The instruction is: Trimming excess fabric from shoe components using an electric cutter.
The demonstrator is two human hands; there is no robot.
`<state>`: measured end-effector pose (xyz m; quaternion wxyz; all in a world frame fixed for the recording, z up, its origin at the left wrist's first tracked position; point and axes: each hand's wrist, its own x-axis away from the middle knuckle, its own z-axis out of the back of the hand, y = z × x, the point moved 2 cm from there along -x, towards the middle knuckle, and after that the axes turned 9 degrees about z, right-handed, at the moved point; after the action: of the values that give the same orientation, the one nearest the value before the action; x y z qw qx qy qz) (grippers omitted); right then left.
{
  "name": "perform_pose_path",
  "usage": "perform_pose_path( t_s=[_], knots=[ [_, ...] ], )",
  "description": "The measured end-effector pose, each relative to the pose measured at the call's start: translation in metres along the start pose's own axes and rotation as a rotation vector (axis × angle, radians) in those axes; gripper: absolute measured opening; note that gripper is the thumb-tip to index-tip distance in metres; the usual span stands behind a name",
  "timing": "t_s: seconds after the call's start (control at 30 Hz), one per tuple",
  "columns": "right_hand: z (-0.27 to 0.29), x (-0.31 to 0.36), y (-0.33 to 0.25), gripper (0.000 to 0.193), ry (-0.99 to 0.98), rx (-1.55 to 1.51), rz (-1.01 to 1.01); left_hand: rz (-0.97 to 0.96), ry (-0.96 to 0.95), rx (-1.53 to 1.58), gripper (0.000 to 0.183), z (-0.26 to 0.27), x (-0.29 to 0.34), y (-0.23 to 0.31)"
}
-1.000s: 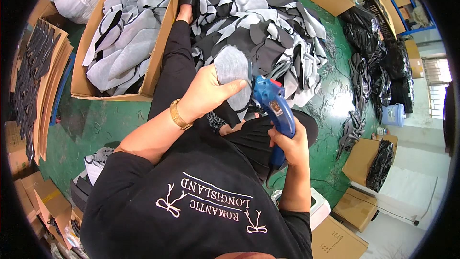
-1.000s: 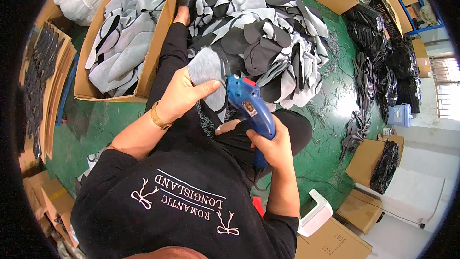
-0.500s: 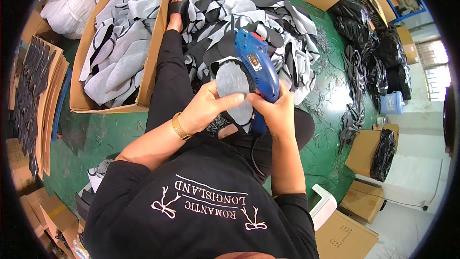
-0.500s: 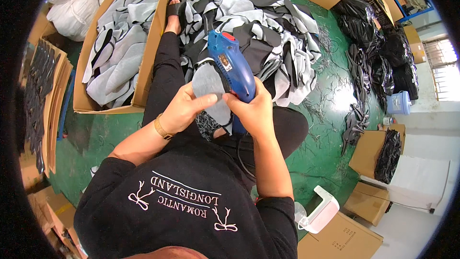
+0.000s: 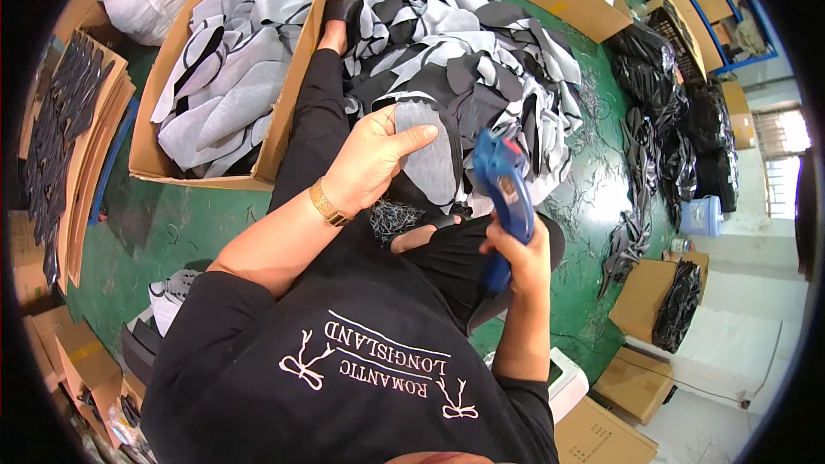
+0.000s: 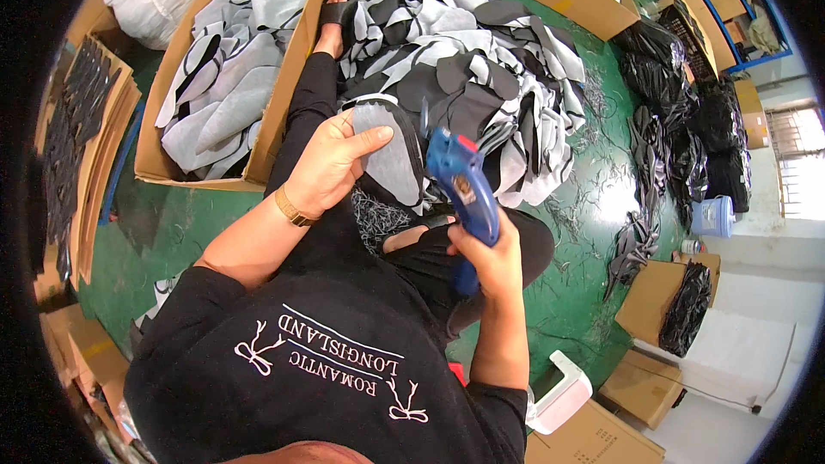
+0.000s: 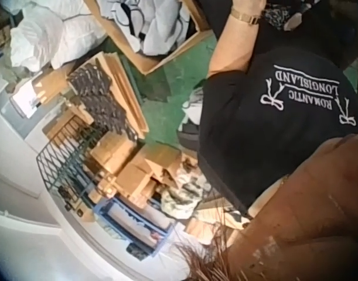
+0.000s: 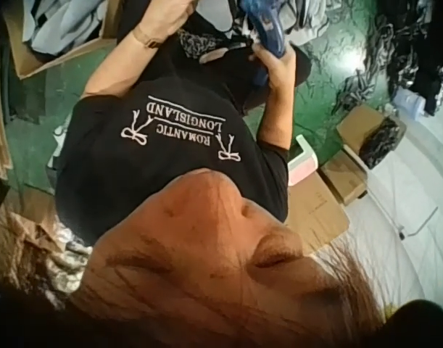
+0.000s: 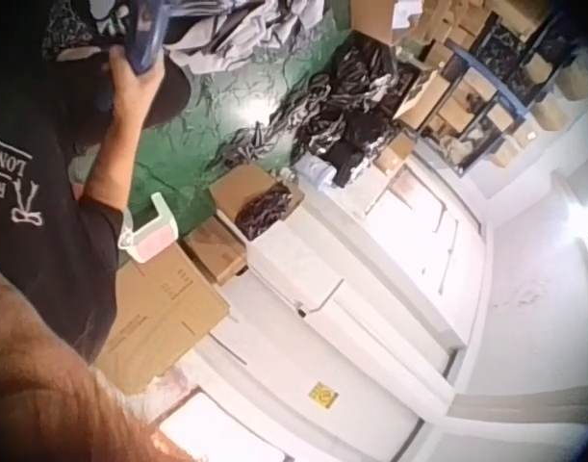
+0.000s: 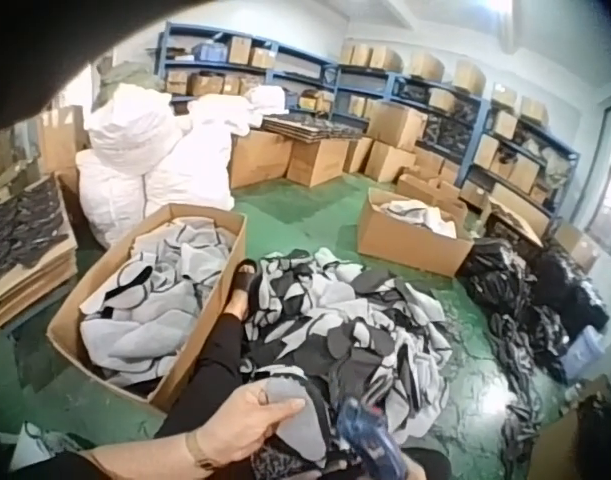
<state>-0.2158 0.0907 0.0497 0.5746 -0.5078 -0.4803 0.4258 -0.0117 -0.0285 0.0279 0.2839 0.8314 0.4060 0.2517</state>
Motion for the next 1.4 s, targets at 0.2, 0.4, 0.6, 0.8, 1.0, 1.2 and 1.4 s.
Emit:
perform_pose_path(
  t_s=[0.2, 0.4, 0.6, 0.8, 1.0, 1.2, 1.4],
  knots=[
    [0.007, 0.020, 0.008, 0.032, -0.068, 0.146, -0.052, -0.044, 0.039, -0.031, 0.018, -0.002, 0.001, 0.002],
    [0.005, 0.020, 0.009, 0.034, -0.062, 0.185, -0.043, -0.078, 0.071, -0.111, 0.018, -0.007, 0.005, 0.002],
    [0.004, 0.020, 0.004, 0.035, -0.051, 0.208, -0.017, -0.096, 0.058, -0.194, 0.019, -0.007, 0.009, 0.001],
    [0.005, 0.020, 0.002, 0.036, -0.072, 0.229, -0.030, -0.120, 0.066, -0.263, 0.021, -0.003, 0.009, -0.002],
    [0.004, 0.020, 0.005, 0.036, -0.079, 0.217, -0.039, -0.146, 0.090, -0.251, 0.019, -0.004, 0.010, -0.001],
    [0.002, 0.018, 0.004, 0.035, -0.064, 0.204, -0.031, -0.141, 0.091, -0.266, 0.019, -0.003, 0.012, 0.001],
    [0.003, 0.014, 0.000, 0.035, -0.086, 0.224, -0.024, -0.107, 0.071, -0.352, 0.022, 0.000, 0.013, 0.005]
  ],
)
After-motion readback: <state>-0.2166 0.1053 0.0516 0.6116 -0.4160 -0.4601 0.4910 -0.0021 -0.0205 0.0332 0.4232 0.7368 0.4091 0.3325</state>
